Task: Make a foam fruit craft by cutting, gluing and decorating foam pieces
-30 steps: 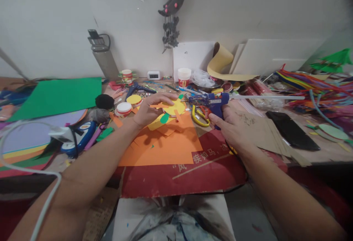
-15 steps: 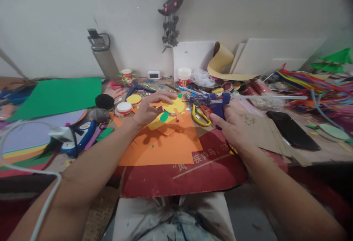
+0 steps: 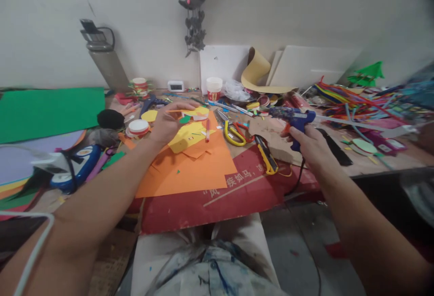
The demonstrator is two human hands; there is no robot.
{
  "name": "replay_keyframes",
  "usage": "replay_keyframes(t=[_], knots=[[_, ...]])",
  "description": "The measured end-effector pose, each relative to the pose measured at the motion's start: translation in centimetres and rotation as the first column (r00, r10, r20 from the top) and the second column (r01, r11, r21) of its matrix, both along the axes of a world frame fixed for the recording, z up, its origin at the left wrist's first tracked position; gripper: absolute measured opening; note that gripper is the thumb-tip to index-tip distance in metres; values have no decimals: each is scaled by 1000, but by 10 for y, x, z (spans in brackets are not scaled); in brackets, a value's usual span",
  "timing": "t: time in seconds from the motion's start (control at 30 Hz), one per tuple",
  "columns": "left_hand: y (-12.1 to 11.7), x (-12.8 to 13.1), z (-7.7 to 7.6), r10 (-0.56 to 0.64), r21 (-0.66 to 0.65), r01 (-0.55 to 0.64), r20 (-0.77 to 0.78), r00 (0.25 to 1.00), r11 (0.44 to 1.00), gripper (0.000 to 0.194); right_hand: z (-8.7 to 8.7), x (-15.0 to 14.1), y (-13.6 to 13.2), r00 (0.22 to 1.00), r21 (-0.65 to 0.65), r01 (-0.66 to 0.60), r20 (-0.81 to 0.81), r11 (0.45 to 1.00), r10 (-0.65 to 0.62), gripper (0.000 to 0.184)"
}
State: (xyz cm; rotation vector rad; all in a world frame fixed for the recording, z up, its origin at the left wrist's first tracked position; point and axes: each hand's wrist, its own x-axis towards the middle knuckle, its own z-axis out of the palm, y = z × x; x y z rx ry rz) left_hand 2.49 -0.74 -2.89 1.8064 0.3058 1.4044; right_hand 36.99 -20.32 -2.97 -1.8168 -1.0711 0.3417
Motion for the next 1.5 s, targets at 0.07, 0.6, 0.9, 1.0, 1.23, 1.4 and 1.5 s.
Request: replay_keyframes(t=[0.07,0.6,0.9,1.0,1.23,1.4,1.5], knots=[[1,0,0,29,-27,-29,-2,1000,999,39,0,22,-3,989,-166,138,75,976,-127,31],[37,-1,-17,121,-273,-81,134,984,959,49,16,-51,26,737,-46,-366,596,930,319,9],[42,-1,-22,124,-284,-85,120,985,955,49,1,-153,71,513,-305,-650,499,696,698,20],[39,1,-23,116,-285,-80,112,987,955,52,-2,-153,77,495,-393,-637,451,663,743,12],[37,4,-25,76,-322,-28,136,988,946,53,1,-150,81,576,-408,-644,298,647,761,19],[34,4,-27,44,-329,-10,97,994,944,54,0,-146,85,580,-384,-654,298,652,758,18],[31,4,-26,10,-341,19,84,996,940,54,1,-146,83,596,-370,-639,318,675,738,14]])
